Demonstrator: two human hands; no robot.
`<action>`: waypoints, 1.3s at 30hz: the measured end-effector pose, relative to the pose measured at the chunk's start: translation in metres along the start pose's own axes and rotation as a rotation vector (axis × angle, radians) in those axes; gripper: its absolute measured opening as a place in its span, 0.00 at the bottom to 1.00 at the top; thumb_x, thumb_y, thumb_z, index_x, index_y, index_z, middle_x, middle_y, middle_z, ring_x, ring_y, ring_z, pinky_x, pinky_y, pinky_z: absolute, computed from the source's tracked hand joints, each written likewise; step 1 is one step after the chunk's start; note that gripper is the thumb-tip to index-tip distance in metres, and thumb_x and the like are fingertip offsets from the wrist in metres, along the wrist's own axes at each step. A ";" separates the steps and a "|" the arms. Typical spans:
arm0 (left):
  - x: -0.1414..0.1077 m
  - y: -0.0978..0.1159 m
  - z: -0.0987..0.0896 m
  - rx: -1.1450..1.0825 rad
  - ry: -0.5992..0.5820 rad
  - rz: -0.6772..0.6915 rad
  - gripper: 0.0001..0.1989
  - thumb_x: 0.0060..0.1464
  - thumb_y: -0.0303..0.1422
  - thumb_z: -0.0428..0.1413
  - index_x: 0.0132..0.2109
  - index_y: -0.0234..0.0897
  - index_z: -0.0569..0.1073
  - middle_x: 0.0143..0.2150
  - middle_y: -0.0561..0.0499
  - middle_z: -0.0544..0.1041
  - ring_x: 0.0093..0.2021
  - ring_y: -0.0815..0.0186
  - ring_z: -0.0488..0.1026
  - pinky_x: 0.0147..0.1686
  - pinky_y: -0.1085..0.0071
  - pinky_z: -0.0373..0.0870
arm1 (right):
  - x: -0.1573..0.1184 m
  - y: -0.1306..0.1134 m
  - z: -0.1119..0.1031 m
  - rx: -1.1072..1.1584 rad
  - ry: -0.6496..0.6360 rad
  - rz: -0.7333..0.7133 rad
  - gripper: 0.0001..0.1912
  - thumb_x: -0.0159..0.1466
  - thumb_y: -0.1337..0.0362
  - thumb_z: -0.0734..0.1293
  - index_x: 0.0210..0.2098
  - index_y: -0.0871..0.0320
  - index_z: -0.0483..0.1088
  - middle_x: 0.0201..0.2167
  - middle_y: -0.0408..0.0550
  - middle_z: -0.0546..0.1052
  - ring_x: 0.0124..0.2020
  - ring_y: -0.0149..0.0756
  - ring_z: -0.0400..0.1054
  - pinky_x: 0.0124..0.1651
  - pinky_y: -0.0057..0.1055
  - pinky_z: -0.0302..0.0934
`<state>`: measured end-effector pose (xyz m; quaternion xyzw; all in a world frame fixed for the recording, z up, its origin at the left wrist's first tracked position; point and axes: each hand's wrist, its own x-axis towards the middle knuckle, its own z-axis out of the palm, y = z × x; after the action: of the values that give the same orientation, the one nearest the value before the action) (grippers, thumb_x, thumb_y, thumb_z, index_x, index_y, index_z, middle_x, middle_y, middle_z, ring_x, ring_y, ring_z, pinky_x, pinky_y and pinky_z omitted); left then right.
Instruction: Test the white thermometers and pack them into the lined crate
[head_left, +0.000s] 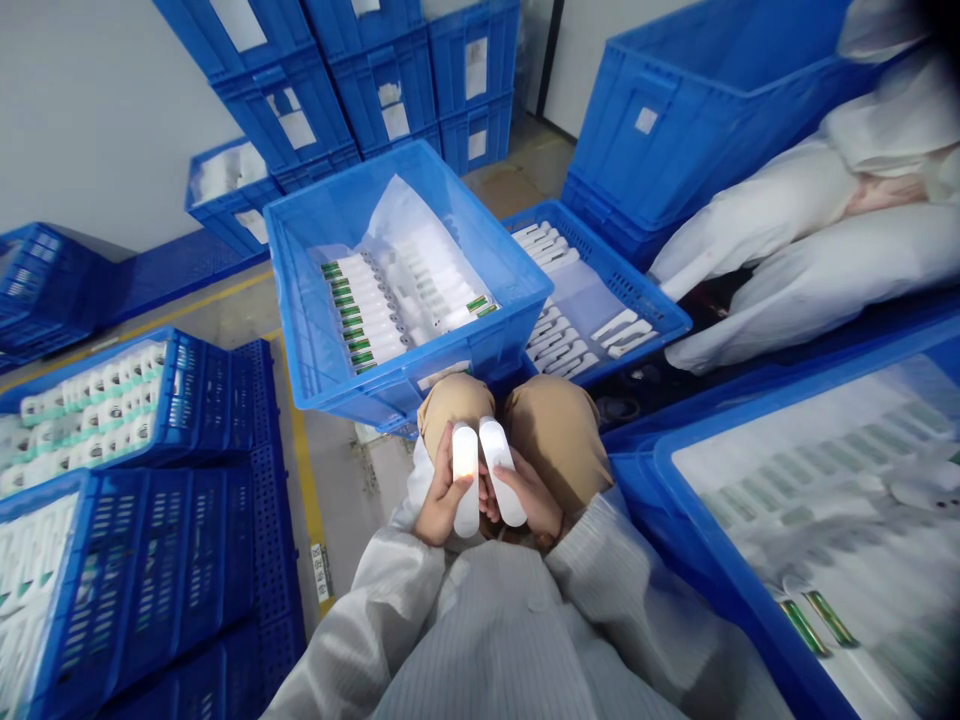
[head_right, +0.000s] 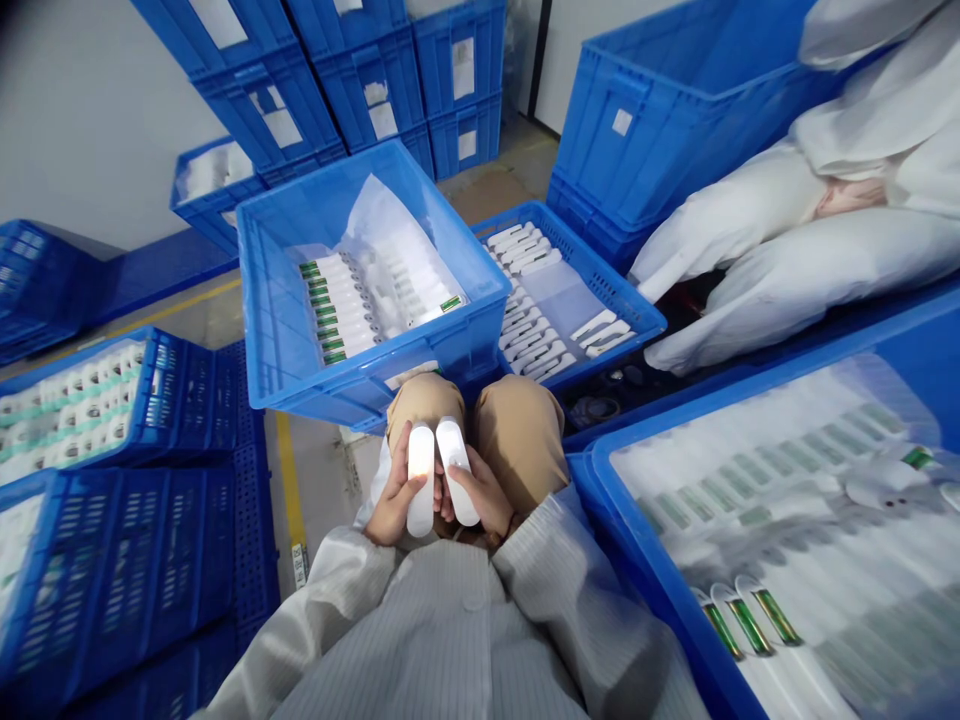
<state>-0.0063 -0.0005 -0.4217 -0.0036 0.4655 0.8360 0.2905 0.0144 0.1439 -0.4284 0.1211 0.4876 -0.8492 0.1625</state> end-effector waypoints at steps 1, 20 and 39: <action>0.001 0.000 0.000 0.004 0.008 0.002 0.49 0.54 0.39 0.58 0.69 0.51 0.31 0.40 0.50 0.74 0.26 0.66 0.70 0.33 0.63 0.71 | 0.000 -0.001 0.000 0.000 0.021 -0.001 0.19 0.58 0.51 0.68 0.39 0.56 0.60 0.19 0.39 0.70 0.14 0.30 0.64 0.15 0.25 0.59; 0.005 0.001 -0.004 -0.011 0.019 0.013 0.48 0.52 0.40 0.59 0.70 0.45 0.36 0.39 0.48 0.76 0.34 0.60 0.74 0.36 0.62 0.70 | 0.002 0.003 -0.004 -0.128 0.076 0.020 0.25 0.57 0.44 0.68 0.41 0.58 0.62 0.19 0.41 0.71 0.12 0.28 0.61 0.13 0.23 0.55; 0.005 0.003 -0.001 -0.001 0.063 -0.006 0.48 0.52 0.42 0.59 0.70 0.43 0.37 0.38 0.48 0.76 0.39 0.57 0.76 0.40 0.59 0.71 | 0.001 0.002 -0.003 -0.130 0.061 0.009 0.23 0.58 0.45 0.67 0.40 0.58 0.62 0.19 0.41 0.71 0.13 0.28 0.61 0.13 0.24 0.56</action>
<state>-0.0119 0.0000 -0.4209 -0.0315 0.4742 0.8348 0.2780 0.0140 0.1454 -0.4319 0.1384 0.5458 -0.8110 0.1591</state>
